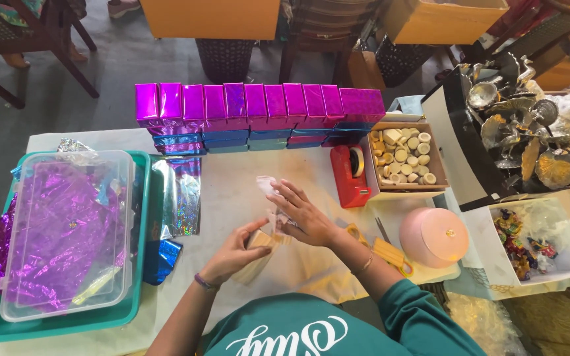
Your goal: The person wraps small wooden blocks in shiny purple foil, folding the edges and securing them with tape. They then wipe the wooden blocks with a cloth and place them on a sheet of foil.
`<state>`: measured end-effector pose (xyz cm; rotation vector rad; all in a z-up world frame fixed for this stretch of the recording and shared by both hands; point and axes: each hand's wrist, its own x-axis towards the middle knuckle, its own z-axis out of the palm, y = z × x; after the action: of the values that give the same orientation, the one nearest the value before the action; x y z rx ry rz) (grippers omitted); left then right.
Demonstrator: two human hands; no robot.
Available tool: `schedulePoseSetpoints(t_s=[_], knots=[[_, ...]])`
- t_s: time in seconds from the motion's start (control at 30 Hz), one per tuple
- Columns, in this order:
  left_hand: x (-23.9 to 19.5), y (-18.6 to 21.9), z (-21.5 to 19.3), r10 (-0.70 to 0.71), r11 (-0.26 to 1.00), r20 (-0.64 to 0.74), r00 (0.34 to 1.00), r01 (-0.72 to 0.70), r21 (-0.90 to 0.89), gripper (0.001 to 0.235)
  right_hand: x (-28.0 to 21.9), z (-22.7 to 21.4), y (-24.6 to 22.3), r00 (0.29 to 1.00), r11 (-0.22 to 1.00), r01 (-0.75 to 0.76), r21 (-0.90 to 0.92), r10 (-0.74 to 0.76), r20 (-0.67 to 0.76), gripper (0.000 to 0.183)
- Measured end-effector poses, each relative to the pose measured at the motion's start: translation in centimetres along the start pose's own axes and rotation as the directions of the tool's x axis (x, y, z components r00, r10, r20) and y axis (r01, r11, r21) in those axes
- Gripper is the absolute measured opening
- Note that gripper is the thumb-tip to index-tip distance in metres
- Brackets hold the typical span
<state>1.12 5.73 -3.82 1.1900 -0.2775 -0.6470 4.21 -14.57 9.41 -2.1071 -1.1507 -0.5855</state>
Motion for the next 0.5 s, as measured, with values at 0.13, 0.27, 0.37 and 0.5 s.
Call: schedulePoseSetpoints(t_s=[0.13,0.27,0.37,0.5], knots=[[0.1,0.0,0.7,0.049,0.993,0.063,0.997,-0.056,0.1,0.055,-6.9,4.3,3.6,0.943,0.933,-0.309,-0.185,0.325,0.066,0.026],[0.7,0.9,0.7,0.083,0.981,0.036,0.996,-0.088,0.171,0.072,-11.7,8.0,9.6,0.785,0.749,-0.618,-0.237,0.607,-0.126,0.026],[1.7,0.9,-0.8,0.109,0.926,-0.302,0.947,0.014,0.377,0.061,-10.0,6.8,10.1,0.498,0.521,-0.841,0.146,0.851,-0.166,0.034],[2.6,-2.2,-3.5,0.431,0.883,-0.489,0.758,-0.244,0.4,0.054,-6.5,4.4,5.8,0.675,0.57,-0.678,0.465,0.733,0.086,0.037]])
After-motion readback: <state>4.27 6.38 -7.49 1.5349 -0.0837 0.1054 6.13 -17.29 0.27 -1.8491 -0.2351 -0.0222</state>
